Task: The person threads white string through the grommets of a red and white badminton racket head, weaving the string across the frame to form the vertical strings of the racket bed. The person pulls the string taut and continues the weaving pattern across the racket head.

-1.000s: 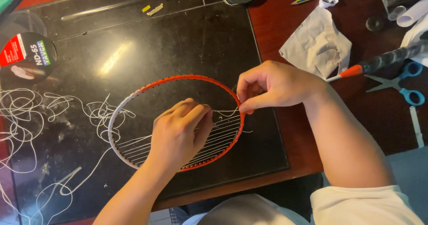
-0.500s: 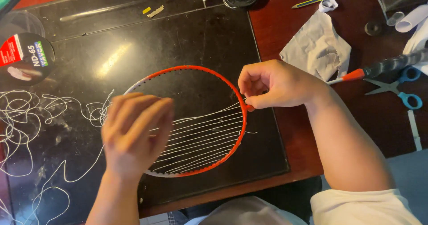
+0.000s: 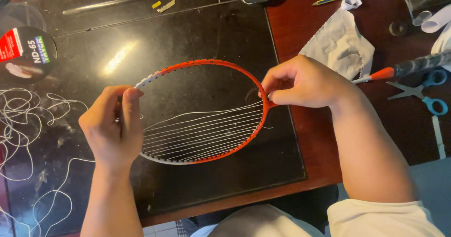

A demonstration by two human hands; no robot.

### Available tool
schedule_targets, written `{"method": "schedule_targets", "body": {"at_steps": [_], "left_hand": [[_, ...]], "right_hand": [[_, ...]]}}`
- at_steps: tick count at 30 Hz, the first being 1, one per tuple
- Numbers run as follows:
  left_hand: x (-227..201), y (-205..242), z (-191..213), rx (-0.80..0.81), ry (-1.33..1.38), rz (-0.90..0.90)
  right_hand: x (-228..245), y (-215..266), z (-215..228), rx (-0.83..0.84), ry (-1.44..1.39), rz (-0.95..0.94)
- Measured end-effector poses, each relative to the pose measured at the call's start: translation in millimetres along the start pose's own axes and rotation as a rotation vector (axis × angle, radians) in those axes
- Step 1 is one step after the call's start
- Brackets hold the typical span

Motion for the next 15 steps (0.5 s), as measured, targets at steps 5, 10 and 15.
{"method": "schedule_targets", "body": {"at_steps": [5, 10, 15], "left_hand": [[-0.9, 0.1, 1.2, -0.029, -0.042, -0.093], [1.5, 0.3, 2.8, -0.022, -0.049, -0.127], [0.5, 0.1, 5.1, -0.012, -0.06, -0.11]], "right_hand": [[3.0, 6.6, 6.6, -0.069, 0.194, 0.023], [-13.9, 5.2, 20.2, 0.01, -0.029, 0.078], [-2.1, 7.5, 14.1, 0.299, -0.213, 0.112]]}}
Point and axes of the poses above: each hand's wrist, its own y-axis away from the middle knuckle, its own z-axis out of the back of the hand, x = y × z, the point moved 3 cm from there along -y, towards the middle knuckle, and after that the axes turned 5 degrees about -y, right-handed, at the moved point
